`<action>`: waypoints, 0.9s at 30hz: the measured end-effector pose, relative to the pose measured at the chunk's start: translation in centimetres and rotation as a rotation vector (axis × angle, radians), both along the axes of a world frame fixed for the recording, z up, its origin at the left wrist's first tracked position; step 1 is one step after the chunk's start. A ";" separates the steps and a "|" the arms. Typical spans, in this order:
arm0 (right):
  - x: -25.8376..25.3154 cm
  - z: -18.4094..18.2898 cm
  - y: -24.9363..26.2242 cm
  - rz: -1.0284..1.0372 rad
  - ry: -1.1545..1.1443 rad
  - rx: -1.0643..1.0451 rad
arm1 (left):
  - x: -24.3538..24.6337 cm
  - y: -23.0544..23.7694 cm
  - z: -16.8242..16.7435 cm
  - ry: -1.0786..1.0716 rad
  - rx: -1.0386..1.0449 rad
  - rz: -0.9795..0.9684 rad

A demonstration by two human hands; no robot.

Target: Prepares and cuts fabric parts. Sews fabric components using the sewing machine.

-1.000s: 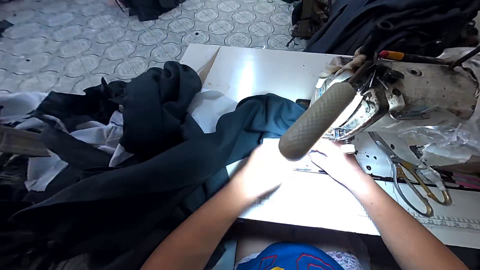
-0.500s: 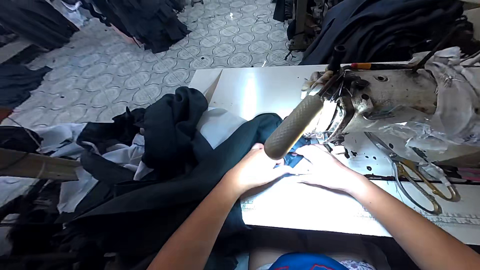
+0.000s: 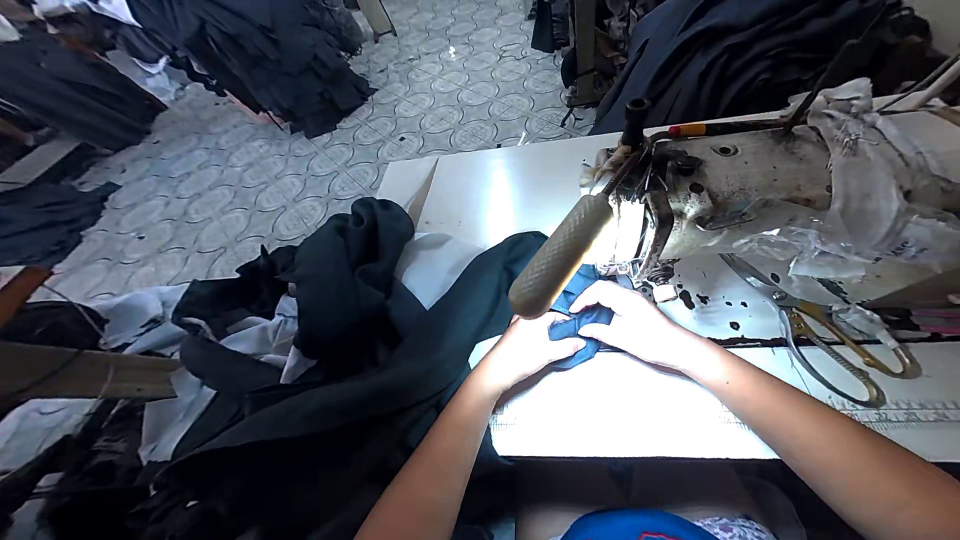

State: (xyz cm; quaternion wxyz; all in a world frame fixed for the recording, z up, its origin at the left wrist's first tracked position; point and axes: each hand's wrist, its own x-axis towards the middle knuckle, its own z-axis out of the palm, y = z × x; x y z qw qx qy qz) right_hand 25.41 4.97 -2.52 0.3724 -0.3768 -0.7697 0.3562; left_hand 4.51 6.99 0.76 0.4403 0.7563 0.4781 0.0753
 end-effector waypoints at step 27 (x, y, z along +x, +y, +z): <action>1.0 -2.1 -2.8 -0.268 -0.213 0.564 | 0.6 -2.0 -0.4 -0.333 0.063 0.000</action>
